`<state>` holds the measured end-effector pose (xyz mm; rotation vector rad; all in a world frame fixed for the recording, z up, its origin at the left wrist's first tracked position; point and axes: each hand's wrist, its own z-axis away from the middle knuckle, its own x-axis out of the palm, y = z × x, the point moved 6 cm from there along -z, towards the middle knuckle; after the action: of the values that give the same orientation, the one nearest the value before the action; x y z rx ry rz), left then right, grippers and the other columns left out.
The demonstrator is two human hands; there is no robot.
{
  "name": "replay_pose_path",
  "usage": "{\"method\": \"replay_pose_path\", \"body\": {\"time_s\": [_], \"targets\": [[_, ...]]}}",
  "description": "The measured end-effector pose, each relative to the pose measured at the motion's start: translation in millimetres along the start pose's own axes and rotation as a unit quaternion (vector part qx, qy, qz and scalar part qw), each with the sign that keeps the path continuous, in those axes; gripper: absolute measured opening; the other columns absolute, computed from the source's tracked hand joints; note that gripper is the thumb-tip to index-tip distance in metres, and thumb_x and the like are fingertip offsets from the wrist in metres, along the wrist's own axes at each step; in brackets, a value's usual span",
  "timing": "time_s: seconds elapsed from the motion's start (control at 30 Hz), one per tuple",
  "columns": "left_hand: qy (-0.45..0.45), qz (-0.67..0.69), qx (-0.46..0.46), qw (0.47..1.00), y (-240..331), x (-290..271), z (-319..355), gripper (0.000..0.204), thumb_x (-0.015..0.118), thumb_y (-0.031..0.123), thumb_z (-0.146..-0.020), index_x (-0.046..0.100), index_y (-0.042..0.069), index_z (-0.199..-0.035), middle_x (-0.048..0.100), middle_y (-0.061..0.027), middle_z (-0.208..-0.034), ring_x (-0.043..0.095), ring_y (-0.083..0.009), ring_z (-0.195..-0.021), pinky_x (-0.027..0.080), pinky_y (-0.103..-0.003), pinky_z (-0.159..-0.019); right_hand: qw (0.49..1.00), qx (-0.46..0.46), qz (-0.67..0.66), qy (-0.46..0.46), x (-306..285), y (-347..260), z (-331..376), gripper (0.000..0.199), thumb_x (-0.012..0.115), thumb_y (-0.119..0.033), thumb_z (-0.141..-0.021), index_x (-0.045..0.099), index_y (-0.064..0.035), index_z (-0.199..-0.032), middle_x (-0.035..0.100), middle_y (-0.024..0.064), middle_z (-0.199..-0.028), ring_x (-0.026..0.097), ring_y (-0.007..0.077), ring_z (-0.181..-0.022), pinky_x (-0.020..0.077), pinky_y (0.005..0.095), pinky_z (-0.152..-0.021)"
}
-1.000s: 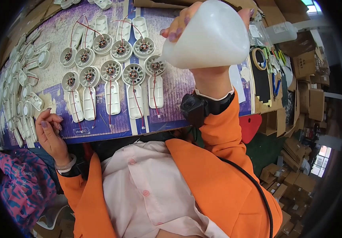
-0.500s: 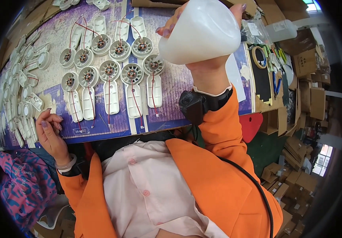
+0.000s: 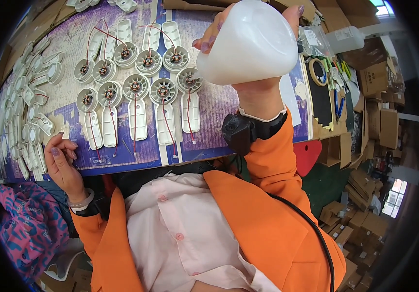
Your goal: The person applies liquid from a squeeze bottle into the centers of fan housings, then picks up fan blades and presses them onto the motor shafts.
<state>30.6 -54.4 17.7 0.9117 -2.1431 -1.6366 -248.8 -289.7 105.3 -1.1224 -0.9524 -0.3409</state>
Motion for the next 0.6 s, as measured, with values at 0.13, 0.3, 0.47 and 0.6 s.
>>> {"method": "replay_pose_path", "body": {"time_s": [0.13, 0.3, 0.47, 0.6], "targets": [[-0.001, 0.003, 0.003, 1.000, 0, -1, 0, 0.031, 0.035, 0.023, -0.098, 0.049, -0.002, -0.110, 0.055, -0.0058, -0.081, 0.037, -0.0066, -0.064, 0.031, -0.019, -0.060, 0.998, 0.013, -0.008, -0.061, 8, 1, -2, 0.081, 0.024, -0.072, -0.082, 0.061, 0.0003, -0.074, 0.062, 0.0159, -0.064, 0.062, 0.0316, -0.058, 0.0532, 0.0415, -0.060], [-0.002, 0.005, 0.006, 1.000, -2, -1, -1, 0.031, 0.035, 0.022, -0.098, 0.049, -0.002, -0.110, 0.054, -0.0058, -0.080, 0.037, -0.0066, -0.064, 0.031, -0.020, -0.060, 0.982, -0.073, 0.128, -0.118, 22, -5, 0, 0.093, 0.009, -0.073, -0.082, 0.058, 0.0050, -0.070, 0.058, 0.0195, -0.059, 0.058, 0.0327, -0.055, 0.0493, 0.0395, -0.062], [-0.001, 0.006, 0.012, 1.000, -1, -4, -1, 0.030, 0.035, 0.021, -0.098, 0.050, -0.002, -0.110, 0.055, -0.0056, -0.080, 0.037, -0.0065, -0.064, 0.032, -0.019, -0.060, 0.972, -0.114, 0.146, -0.146, 25, -7, -2, 0.094, 0.006, -0.072, -0.083, 0.057, 0.0056, -0.068, 0.056, 0.0190, -0.057, 0.055, 0.0313, -0.054, 0.0471, 0.0376, -0.062], [-0.005, 0.013, 0.005, 1.000, -2, -3, 0, 0.030, 0.035, 0.020, -0.098, 0.050, -0.002, -0.110, 0.055, -0.0053, -0.080, 0.038, -0.0063, -0.065, 0.032, -0.019, -0.061, 0.973, -0.077, 0.054, -0.210, 42, 1, -2, 0.094, 0.005, -0.072, -0.083, 0.057, 0.0060, -0.070, 0.057, 0.0196, -0.059, 0.056, 0.0312, -0.054, 0.0472, 0.0376, -0.062]]}}
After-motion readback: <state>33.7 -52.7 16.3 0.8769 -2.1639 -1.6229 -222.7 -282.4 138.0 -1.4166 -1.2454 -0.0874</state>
